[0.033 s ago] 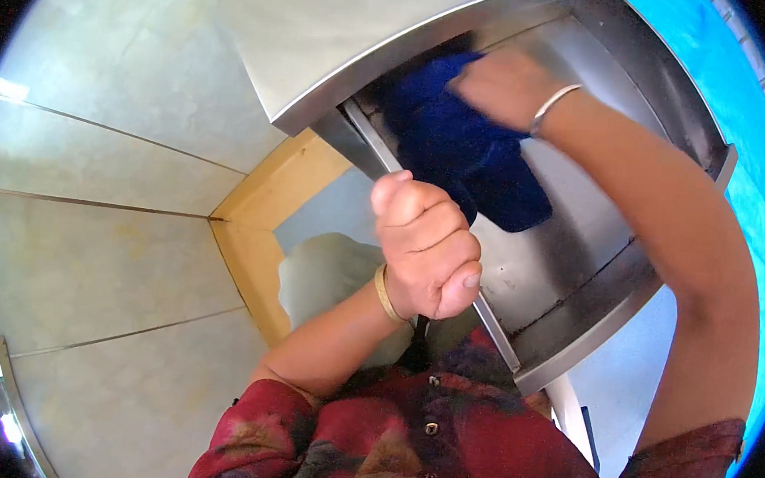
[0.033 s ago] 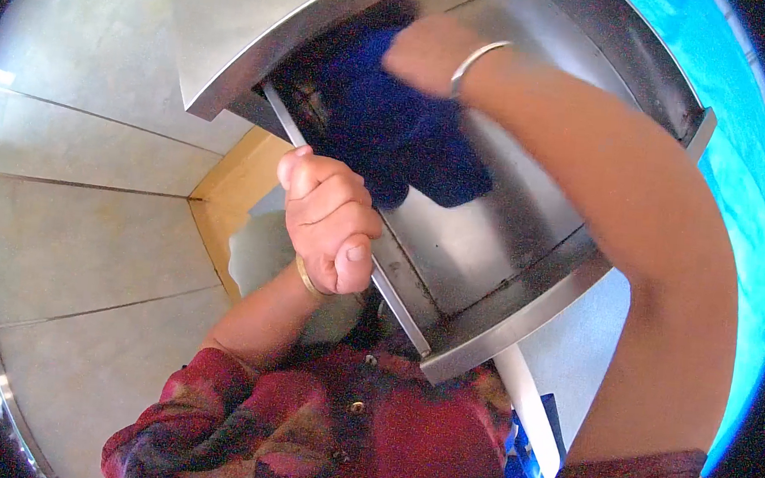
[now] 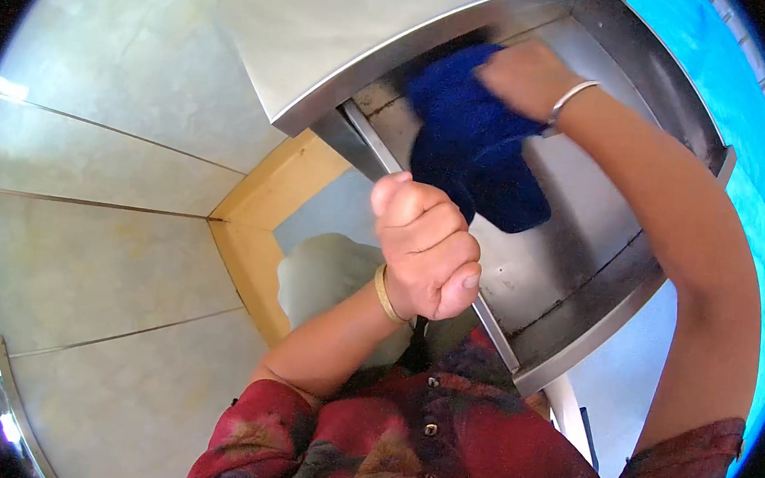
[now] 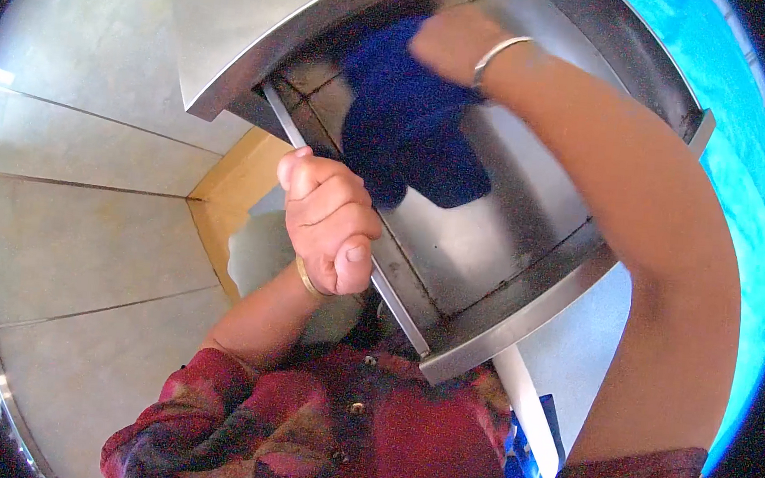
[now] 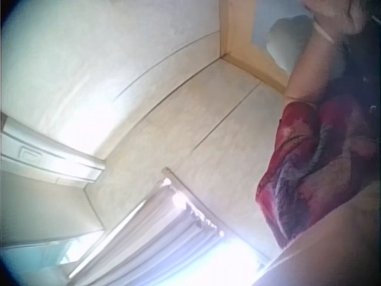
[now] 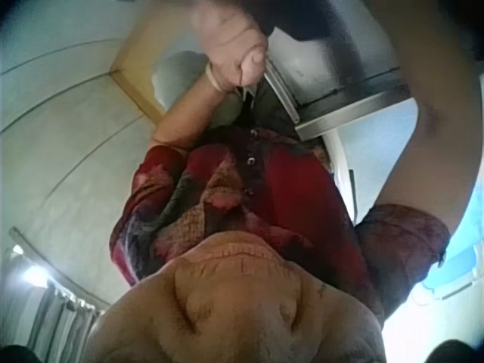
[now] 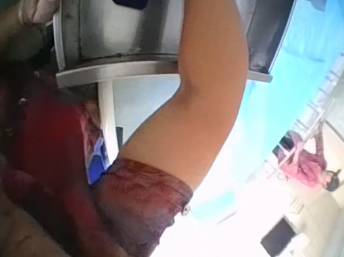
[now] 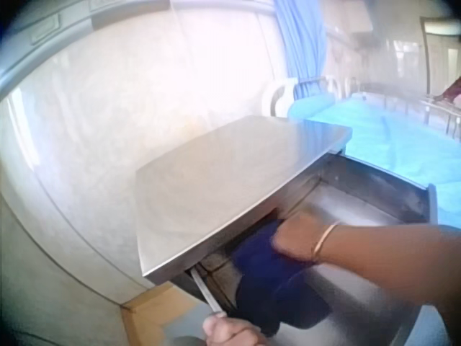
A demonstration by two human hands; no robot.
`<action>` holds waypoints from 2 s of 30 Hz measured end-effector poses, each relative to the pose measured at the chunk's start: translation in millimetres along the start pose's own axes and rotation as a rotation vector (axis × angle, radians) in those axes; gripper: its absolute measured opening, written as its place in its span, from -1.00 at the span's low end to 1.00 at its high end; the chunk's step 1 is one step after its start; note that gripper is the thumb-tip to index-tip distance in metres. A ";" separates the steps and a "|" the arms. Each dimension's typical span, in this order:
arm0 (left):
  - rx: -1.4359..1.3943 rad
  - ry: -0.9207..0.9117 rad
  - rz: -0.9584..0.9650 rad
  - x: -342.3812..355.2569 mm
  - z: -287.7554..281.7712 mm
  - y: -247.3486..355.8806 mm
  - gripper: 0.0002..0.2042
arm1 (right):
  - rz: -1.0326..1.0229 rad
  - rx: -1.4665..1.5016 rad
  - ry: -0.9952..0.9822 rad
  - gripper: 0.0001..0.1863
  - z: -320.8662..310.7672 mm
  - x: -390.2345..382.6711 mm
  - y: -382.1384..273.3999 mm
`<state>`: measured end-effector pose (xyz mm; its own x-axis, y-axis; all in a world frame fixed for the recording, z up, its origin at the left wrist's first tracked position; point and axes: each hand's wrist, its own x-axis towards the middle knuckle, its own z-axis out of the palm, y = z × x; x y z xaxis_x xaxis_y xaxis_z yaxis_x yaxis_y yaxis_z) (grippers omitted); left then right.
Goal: The person wipes the inside surfaces of a stainless steel drawer using a blue cloth, moving the cloth across the bottom and sides several times while holding the drawer open.
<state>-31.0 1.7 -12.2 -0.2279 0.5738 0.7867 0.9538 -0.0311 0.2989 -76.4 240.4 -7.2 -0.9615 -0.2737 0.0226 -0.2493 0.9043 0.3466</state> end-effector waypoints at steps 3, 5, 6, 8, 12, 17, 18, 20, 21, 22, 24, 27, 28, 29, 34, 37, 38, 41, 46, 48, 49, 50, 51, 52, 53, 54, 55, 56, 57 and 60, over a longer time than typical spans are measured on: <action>-0.001 0.001 -0.005 -0.2 2.0 0.9 -0.73 | 0.211 -0.227 -0.103 -0.82 17.1 -26.0 45.5; 0.005 -0.003 -0.010 -1.6 1.0 -0.4 -0.73 | 0.296 -0.217 -0.181 -0.82 7.4 -19.6 33.0; 0.000 0.002 -0.011 -1.6 0.8 -0.9 -0.72 | 0.295 -0.217 -0.179 -0.82 4.6 -17.1 28.7; -0.004 0.003 -0.013 -1.0 0.7 -0.2 -0.72 | 0.178 -0.274 0.276 -0.83 -0.2 -13.9 19.9; -0.013 0.067 -0.003 0.3 3.4 -0.2 -0.77 | 0.112 0.005 0.216 -0.83 -14.4 -4.1 -10.8; -0.011 0.050 -0.007 -0.8 3.3 -1.0 -0.77 | 0.000 0.278 0.463 -0.77 -29.9 7.9 -44.9; -0.007 0.044 -0.006 -0.5 2.8 -0.9 -0.77 | -0.017 0.250 0.371 -0.78 -26.6 11.5 -49.1; -0.004 0.041 -0.001 1.1 2.5 0.1 -0.77 | -0.038 0.196 0.241 -0.83 -15.2 14.7 -54.3; -0.007 0.036 0.001 1.9 2.4 0.7 -0.77 | -0.036 0.195 0.242 -0.83 -10.4 15.0 -52.7; -0.009 0.032 -0.005 1.0 2.3 -0.2 -0.77 | -0.013 0.214 0.190 -0.84 -14.2 17.2 -53.2; -0.012 0.051 -0.013 -0.7 4.4 -2.1 -0.76 | -0.014 0.190 0.137 -0.81 -22.3 17.1 -53.4; -0.016 0.042 -0.011 -0.7 2.5 0.3 -0.75 | -0.018 0.221 0.236 -0.82 -14.7 22.8 -57.4; -0.018 0.007 -0.016 -1.8 1.5 0.0 -0.73 | -0.020 0.221 0.236 -0.82 -10.3 28.9 -59.8; -0.017 0.010 -0.015 -1.7 1.2 0.2 -0.73 | 0.181 0.439 0.266 -0.81 -6.5 36.9 -62.0; -0.032 0.026 -0.009 -1.0 2.9 1.3 -0.73 | 0.728 0.968 0.127 -0.74 7.1 61.8 -68.4; -0.012 0.027 -0.028 -3.5 1.3 0.5 -0.74 | 0.529 0.837 0.191 -0.79 -10.4 67.1 -95.3; -0.013 0.026 -0.029 -3.1 2.6 -1.3 -0.74 | 0.540 0.759 0.100 -0.78 -19.5 73.8 -105.9; -0.036 0.068 -0.012 -2.3 2.6 -4.7 -0.75 | 0.303 0.558 0.201 -0.78 -25.0 59.4 -94.4; -0.037 0.034 -0.021 2.1 2.1 -1.2 -0.78 | 0.533 0.538 0.210 -0.74 5.2 42.5 -55.5; -0.017 0.027 -0.019 -0.3 0.8 -1.0 -0.78 | 0.666 0.583 0.315 -0.73 17.6 38.4 -41.6; -0.020 0.034 -0.017 -2.2 0.3 -1.1 -0.78 | 0.665 0.575 0.316 -0.73 14.4 39.1 -45.1; -0.021 0.040 -0.013 -3.6 0.0 -1.1 -0.78 | 0.680 0.593 0.315 -0.74 11.9 40.3 -51.2; -0.023 0.046 -0.010 -4.4 -0.1 -1.3 -0.78 | 0.695 0.612 0.315 -0.74 9.6 42.4 -58.3; -0.027 0.048 -0.010 -4.9 -0.6 -0.4 -0.78 | 0.615 0.613 0.322 -0.76 6.5 47.7 -69.9; -0.030 0.052 -0.011 -4.9 -0.6 -0.5 -0.78 | 0.487 0.562 0.312 -0.80 4.0 56.4 -83.3; -0.032 0.056 -0.013 -4.8 -0.3 -0.9 -0.78 | 0.441 0.602 0.282 -0.82 2.1 62.7 -98.3; -0.037 0.055 -0.012 -4.5 -0.9 -1.5 -0.78 | 0.450 0.669 0.350 -0.82 -4.6 64.8 -110.7; -0.037 0.071 -0.015 -3.7 -1.3 -3.1 -0.78 | 0.428 0.667 0.316 -0.81 -9.1 64.2 -106.9; -0.036 0.088 -0.017 -3.6 -2.2 -4.0 -0.79 | 0.406 0.664 0.282 -0.81 -12.7 64.8 -102.3; -0.037 0.063 -0.027 -2.5 -2.8 -1.9 -0.81 | 0.500 0.598 0.267 -0.80 -6.3 56.9 -84.1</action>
<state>-32.8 -1.9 -13.2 -0.2667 0.5219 0.8102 0.9393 -0.0474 0.3397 -109.4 146.8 -29.2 -0.9342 0.2070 0.2904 0.1090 0.9411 -0.3200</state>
